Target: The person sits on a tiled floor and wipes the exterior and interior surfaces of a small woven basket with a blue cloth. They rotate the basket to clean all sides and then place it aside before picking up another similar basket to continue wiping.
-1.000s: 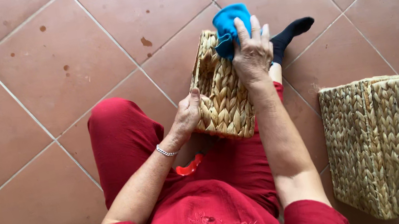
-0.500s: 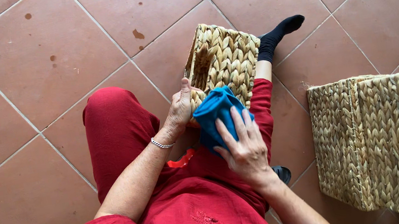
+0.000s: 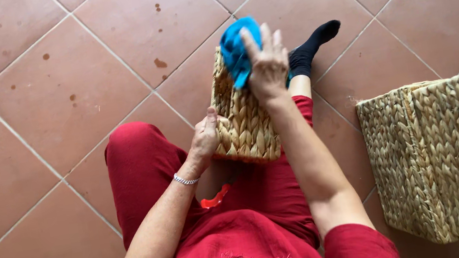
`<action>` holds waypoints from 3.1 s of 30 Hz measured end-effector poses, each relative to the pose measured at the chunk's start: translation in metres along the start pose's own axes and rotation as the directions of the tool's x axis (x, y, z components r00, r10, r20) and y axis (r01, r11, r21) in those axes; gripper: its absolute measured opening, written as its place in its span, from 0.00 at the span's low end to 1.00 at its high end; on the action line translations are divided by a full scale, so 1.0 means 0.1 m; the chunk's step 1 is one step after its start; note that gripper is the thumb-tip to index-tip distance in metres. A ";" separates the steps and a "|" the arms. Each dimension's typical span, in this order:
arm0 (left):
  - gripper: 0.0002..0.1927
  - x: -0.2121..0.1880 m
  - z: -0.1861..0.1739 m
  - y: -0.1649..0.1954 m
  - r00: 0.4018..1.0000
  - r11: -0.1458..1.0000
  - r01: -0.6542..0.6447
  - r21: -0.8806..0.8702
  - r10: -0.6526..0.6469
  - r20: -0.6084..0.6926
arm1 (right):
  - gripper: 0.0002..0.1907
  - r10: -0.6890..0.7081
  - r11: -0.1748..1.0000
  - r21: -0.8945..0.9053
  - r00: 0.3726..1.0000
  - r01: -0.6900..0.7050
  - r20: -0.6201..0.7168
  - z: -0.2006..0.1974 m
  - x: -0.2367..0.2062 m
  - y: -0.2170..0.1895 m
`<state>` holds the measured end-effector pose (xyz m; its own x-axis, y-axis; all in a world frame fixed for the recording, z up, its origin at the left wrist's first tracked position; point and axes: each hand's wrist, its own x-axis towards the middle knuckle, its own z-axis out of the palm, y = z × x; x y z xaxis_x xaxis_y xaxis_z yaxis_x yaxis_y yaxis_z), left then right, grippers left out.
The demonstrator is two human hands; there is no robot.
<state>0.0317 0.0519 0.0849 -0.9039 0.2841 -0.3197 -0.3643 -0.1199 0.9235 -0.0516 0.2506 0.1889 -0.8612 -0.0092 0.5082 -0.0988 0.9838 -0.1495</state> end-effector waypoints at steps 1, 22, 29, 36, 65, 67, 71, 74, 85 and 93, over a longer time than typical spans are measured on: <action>0.36 0.01 0.01 -0.01 1.000 0.999 0.017 -0.034 -0.017 0.003 | 0.26 -0.063 0.995 0.082 0.998 0.062 0.008 -0.08 -0.12 -0.05; 0.32 -0.04 0.04 0.04 0.999 0.979 0.042 -0.201 -0.036 0.033 | 0.32 -0.183 0.975 0.144 0.977 0.166 0.114 -1.49 -1.24 -0.17; 0.29 -0.11 0.06 0.05 0.998 0.987 0.065 -0.148 -0.063 0.017 | 0.29 0.002 0.946 0.319 0.984 -0.060 0.179 -1.19 -1.39 -0.19; 0.28 -0.08 0.08 0.05 0.998 0.990 0.057 -0.126 -0.054 0.028 | 0.40 0.067 0.962 0.243 0.968 -0.127 0.243 -0.94 -1.20 0.11; 0.28 -0.05 0.02 0.00 1.000 1.000 0.004 0.024 -0.004 0.028 | 0.28 -0.080 0.989 0.129 0.996 0.073 0.048 -1.03 -1.46 0.38; 0.28 -0.04 0.00 0.01 1.000 0.999 0.029 0.034 -0.029 0.007 | 0.26 -0.063 0.996 0.063 0.998 0.064 -0.011 -0.67 -1.10 0.65; 0.28 -0.03 -0.05 0.03 1.000 0.997 0.005 0.076 -0.003 -0.026 | 0.26 0.130 0.989 0.069 0.991 -0.131 0.015 -0.22 -0.56 0.93; 0.29 -0.03 -0.07 0.05 0.999 0.999 0.000 0.044 0.002 -0.044 | 0.35 0.174 0.965 0.187 0.983 -0.184 0.064 -0.24 -0.59 0.84; 0.28 -0.07 -0.08 0.19 0.996 0.997 -0.038 0.069 0.044 -0.081 | 0.39 0.206 0.737 0.622 0.965 -0.263 0.164 -0.91 -1.93 0.20; 0.27 -0.10 -0.08 0.12 0.999 0.997 0.048 -0.068 -0.050 -0.017 | 0.39 0.155 0.614 0.655 0.882 -0.440 0.446 -1.33 -2.40 0.16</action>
<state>0.0341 0.0400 0.0978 -0.8884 0.2736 -0.3686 -0.4218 -0.1700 0.8906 0.2205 0.2922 0.1775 -0.9968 0.0647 0.0467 -0.0089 0.4910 -0.8711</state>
